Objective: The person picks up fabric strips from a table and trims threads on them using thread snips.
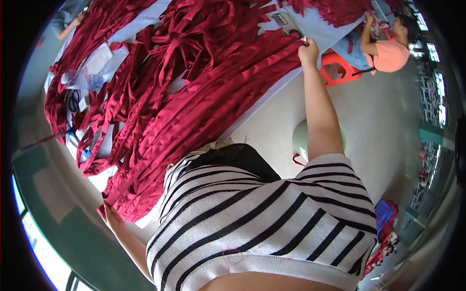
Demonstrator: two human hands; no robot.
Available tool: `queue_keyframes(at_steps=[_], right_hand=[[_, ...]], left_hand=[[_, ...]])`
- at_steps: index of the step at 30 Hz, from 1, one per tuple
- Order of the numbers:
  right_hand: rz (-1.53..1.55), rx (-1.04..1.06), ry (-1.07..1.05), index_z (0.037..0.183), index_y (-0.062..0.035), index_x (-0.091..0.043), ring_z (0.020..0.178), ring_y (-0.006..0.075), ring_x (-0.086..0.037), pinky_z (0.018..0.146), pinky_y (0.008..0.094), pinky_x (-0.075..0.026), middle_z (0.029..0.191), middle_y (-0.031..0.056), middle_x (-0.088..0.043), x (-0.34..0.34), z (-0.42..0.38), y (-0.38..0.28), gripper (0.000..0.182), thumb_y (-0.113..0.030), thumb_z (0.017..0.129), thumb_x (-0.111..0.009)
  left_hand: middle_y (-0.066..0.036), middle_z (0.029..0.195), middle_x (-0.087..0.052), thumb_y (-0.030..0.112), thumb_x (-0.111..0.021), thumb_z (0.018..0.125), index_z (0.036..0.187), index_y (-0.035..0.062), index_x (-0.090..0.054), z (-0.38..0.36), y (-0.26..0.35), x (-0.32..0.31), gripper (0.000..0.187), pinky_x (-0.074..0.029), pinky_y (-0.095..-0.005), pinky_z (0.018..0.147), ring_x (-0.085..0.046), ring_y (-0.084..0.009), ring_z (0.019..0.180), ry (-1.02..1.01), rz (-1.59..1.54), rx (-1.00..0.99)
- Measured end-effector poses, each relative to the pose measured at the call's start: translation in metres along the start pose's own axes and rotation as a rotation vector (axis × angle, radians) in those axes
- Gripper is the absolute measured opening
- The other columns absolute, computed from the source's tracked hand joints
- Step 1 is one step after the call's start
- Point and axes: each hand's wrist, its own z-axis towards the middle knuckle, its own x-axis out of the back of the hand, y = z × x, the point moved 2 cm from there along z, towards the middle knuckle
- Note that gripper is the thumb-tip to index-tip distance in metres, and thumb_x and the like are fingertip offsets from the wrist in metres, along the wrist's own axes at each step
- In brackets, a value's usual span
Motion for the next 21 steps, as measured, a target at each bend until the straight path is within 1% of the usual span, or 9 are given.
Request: queue_keyframes(at_steps=[3, 6, 7, 10, 12, 13, 15, 18, 21], right_hand=[[-0.021, 0.426, 0.197, 0.078, -0.0043, -0.059, 0.079, 0.0323, -0.054, 0.071, 0.0371, -0.041, 0.078, 0.0131, -0.058, -0.001, -0.003, -0.025, 0.018, 0.003, 0.063, -0.051], [-0.118, 0.556, -0.005, 0.086, -0.0055, -0.059, 0.087, 0.0306, -0.053, 0.078, 0.0371, -0.041, 0.086, 0.0131, -0.058, -0.015, 0.001, -0.038, 0.021, -0.001, 0.065, -0.056], [-0.216, 0.558, -0.108, 0.092, -0.0058, -0.057, 0.092, 0.0316, -0.051, 0.080, 0.0377, -0.041, 0.089, 0.0137, -0.058, -0.021, 0.003, -0.038, 0.027, -0.002, 0.065, -0.057], [-0.444, 0.475, -0.300, 0.111, -0.0068, -0.048, 0.104, 0.0353, -0.044, 0.087, 0.0383, -0.039, 0.103, 0.0167, -0.054, -0.039, 0.021, -0.012, 0.050, -0.006, 0.063, -0.062], [-0.521, 0.463, -0.341, 0.117, -0.0111, -0.043, 0.101, 0.0372, -0.045, 0.087, 0.0379, -0.039, 0.108, 0.0137, -0.052, -0.040, 0.037, 0.002, 0.062, -0.009, 0.060, -0.067], [-0.514, 0.308, -0.391, 0.119, -0.0087, -0.041, 0.105, 0.0378, -0.042, 0.090, 0.0373, -0.037, 0.110, 0.0184, -0.050, -0.032, 0.033, -0.012, 0.064, -0.010, 0.061, -0.066], [-0.513, 0.158, -0.440, 0.122, -0.0054, -0.039, 0.108, 0.0402, -0.040, 0.092, 0.0386, -0.035, 0.113, 0.0261, -0.047, -0.015, 0.033, -0.044, 0.066, -0.015, 0.063, -0.065], [-0.540, 0.409, -0.351, 0.116, -0.0040, -0.046, 0.105, 0.0379, -0.046, 0.089, 0.0393, -0.038, 0.109, 0.0249, -0.051, -0.012, 0.058, -0.043, 0.056, -0.020, 0.065, -0.063], [-0.433, 0.478, -0.199, 0.103, -0.0019, -0.057, 0.096, 0.0323, -0.056, 0.084, 0.0373, -0.041, 0.103, 0.0190, -0.058, -0.010, 0.064, -0.054, 0.040, -0.024, 0.069, -0.059]], left_hand=[[-0.005, 0.095, -0.059, 0.004, -0.055, 0.084, 0.103, 0.0038, -0.052, -0.019, 0.032, -0.005, 0.019, -0.046, -0.0156, 0.056, -0.056, -0.0092, 0.076, -0.112, -0.024, -0.165], [-0.005, 0.090, -0.059, 0.002, -0.054, 0.084, 0.095, 0.0028, -0.053, -0.017, 0.049, 0.010, 0.012, -0.048, -0.0193, 0.068, -0.058, -0.0116, 0.080, -0.079, -0.016, -0.260], [-0.004, 0.084, -0.055, 0.002, -0.053, 0.084, 0.088, 0.0042, -0.051, -0.025, 0.051, 0.001, 0.005, -0.045, -0.0211, 0.069, -0.054, -0.0111, 0.078, -0.066, -0.030, -0.245], [-0.006, 0.092, -0.060, 0.002, -0.058, 0.081, 0.095, 0.0021, -0.054, -0.010, 0.022, 0.034, 0.014, -0.050, -0.0246, 0.077, -0.059, -0.0139, 0.084, 0.242, 0.034, 0.052], [-0.005, 0.091, -0.059, 0.001, -0.062, 0.078, 0.097, 0.0030, -0.050, 0.002, -0.004, 0.060, 0.023, -0.053, -0.0245, 0.073, -0.060, -0.0126, 0.081, 0.255, 0.122, 0.161], [-0.006, 0.092, -0.059, 0.000, -0.062, 0.078, 0.100, 0.0027, -0.048, 0.001, -0.009, 0.058, 0.026, -0.053, -0.0249, 0.073, -0.060, -0.0131, 0.081, 0.260, 0.116, 0.158], [-0.008, 0.095, -0.057, -0.002, -0.063, 0.076, 0.112, 0.0004, -0.041, -0.004, -0.017, 0.049, 0.043, -0.053, -0.0258, 0.074, -0.060, -0.0144, 0.081, 0.249, 0.081, 0.150], [-0.010, 0.100, -0.055, -0.002, -0.063, 0.076, 0.122, -0.0010, -0.033, -0.006, -0.023, 0.042, 0.055, -0.053, -0.0260, 0.074, -0.059, -0.0150, 0.085, 0.266, 0.143, 0.149], [-0.012, 0.106, -0.052, 0.018, -0.070, 0.073, 0.123, -0.0028, -0.034, 0.001, -0.025, 0.049, 0.065, -0.048, -0.0297, 0.079, -0.056, -0.0187, 0.093, 0.440, 0.743, 0.005]])
